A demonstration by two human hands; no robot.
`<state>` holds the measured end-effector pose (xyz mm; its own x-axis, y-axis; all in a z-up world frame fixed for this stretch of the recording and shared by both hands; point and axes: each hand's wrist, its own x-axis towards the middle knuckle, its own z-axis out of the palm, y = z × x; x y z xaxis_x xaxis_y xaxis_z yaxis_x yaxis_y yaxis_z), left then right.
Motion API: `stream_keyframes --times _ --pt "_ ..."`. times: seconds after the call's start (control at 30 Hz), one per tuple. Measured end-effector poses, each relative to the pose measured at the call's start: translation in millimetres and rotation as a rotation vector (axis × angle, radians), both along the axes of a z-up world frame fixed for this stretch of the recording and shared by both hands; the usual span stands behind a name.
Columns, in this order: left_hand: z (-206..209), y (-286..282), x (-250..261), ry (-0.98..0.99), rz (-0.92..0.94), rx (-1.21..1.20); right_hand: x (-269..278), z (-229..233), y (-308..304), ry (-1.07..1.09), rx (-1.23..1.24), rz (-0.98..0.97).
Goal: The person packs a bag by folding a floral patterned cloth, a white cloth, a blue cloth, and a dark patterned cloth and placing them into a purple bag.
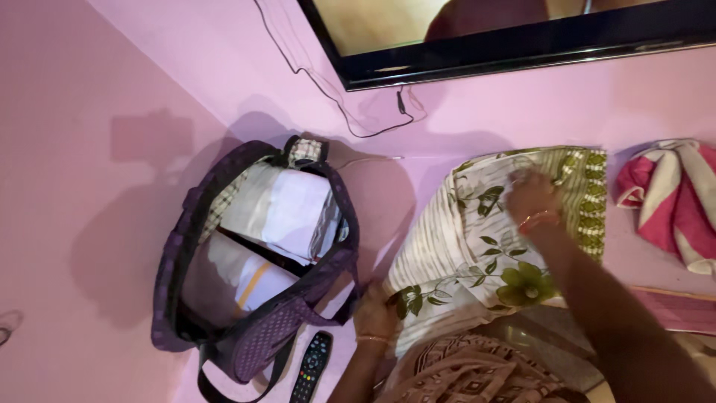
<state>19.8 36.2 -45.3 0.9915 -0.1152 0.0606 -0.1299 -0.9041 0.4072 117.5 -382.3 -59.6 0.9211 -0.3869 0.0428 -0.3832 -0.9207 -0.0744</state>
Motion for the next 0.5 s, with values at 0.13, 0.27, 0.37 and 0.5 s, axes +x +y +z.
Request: stream_keyframes --times 0.13,0.27,0.37,0.5 --pt "19.0 -48.8 30.2 -0.467 -0.439 0.076 -50.6 22.9 78.1 0.330 -0.101 0.138" --pt "-20.3 -74.4 80.0 -0.451 -0.443 0.089 -87.9 11.6 121.1 0.045 -0.029 0.211" --pt "-55.9 -59.7 143.9 -0.272 -0.054 -0.024 -113.8 12.0 125.0 -0.110 0.264 0.311" --pt "-75.2 -35.6 149.6 -0.168 0.226 -0.180 -151.2 6.1 75.2 -0.462 0.314 0.101"
